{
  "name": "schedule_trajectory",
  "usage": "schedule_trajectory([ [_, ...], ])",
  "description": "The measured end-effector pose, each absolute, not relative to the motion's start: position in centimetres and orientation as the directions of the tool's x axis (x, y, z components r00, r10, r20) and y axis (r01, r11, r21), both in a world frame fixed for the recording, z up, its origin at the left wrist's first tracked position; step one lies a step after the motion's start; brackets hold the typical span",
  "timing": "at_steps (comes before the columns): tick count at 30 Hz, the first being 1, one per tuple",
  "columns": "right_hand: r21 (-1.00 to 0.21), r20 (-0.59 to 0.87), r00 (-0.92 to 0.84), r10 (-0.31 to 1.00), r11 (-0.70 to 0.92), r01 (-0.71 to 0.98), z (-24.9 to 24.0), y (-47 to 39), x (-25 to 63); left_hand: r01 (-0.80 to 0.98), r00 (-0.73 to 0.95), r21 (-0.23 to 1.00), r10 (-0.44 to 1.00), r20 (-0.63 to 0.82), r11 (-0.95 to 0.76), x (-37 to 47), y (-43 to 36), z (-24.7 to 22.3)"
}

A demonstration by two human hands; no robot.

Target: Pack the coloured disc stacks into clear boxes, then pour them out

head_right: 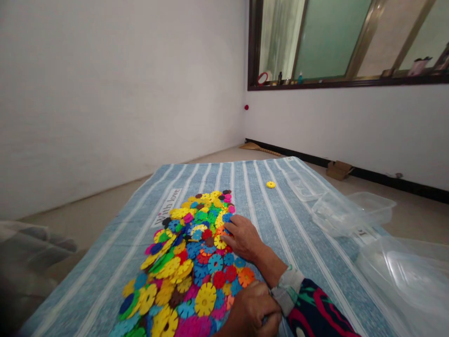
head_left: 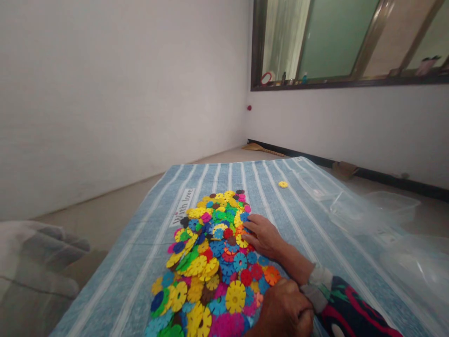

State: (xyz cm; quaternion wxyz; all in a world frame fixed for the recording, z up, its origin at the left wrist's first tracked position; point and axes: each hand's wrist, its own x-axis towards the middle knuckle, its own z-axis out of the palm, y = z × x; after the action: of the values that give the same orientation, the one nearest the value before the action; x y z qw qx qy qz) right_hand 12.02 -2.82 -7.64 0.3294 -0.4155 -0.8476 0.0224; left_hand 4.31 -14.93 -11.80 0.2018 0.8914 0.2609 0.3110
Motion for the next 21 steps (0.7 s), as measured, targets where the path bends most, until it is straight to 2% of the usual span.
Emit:
schedule_trajectory([
  [10, -0.273, 0.605, -0.424, 0.673, 0.676, 0.684, -7.2, -3.5, 12.0, 0.346, 0.689, 0.559, 0.609, 0.394, -0.753, 3.9, -15.2, -10.1],
  [17, -0.324, 0.632, -0.37, 0.681, 0.666, 0.672, -7.5, -3.5, 12.0, 0.349, 0.695, 0.575, 0.616, 0.371, -0.74, 3.8, -15.4, -9.0],
  [21, -0.333, 0.646, -0.401, 0.65, 0.713, 0.617, -7.3, -3.2, 12.2, 0.351, 0.682, 0.577, 0.624, 0.383, -0.738, 3.7, -15.6, -8.9],
])
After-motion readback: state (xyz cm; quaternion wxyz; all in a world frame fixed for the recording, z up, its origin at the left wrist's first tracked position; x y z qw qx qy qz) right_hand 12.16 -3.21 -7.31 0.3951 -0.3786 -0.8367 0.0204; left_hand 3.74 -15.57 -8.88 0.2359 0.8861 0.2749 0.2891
